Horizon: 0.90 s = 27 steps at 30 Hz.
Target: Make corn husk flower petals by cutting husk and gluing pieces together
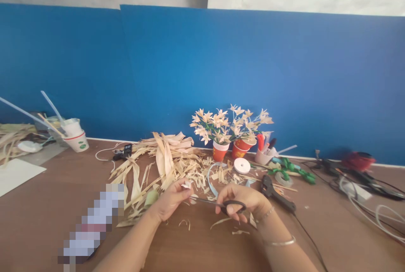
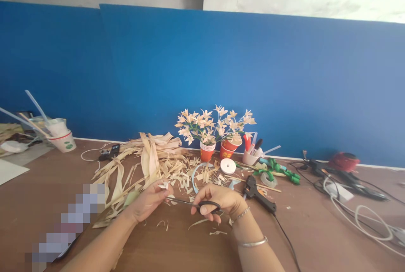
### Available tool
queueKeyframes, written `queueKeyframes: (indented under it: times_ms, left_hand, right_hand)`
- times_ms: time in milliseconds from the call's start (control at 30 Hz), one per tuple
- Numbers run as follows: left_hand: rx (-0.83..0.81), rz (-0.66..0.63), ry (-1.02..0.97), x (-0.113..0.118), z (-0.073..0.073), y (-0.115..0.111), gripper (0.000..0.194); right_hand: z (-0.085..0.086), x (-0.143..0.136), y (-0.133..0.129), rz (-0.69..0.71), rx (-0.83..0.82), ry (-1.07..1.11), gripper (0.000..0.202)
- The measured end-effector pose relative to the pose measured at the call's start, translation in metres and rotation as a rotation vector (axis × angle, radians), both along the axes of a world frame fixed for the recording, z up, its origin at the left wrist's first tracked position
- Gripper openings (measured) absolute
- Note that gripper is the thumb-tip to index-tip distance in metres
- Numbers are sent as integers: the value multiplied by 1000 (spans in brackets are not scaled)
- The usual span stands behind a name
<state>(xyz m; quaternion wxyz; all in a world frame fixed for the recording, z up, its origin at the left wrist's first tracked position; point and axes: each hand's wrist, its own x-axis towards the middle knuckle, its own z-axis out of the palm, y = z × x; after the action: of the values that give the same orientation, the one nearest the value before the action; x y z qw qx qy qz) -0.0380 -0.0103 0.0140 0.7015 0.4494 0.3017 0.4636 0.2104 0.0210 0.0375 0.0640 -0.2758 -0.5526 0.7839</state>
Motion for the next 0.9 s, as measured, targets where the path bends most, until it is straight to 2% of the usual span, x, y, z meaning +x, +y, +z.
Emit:
queueKeyframes:
  times_ms: [900]
  left_hand:
    - [-5, -27, -45, 0, -5, 2, 24]
  right_hand:
    - [0, 1, 2, 12, -3, -15, 46]
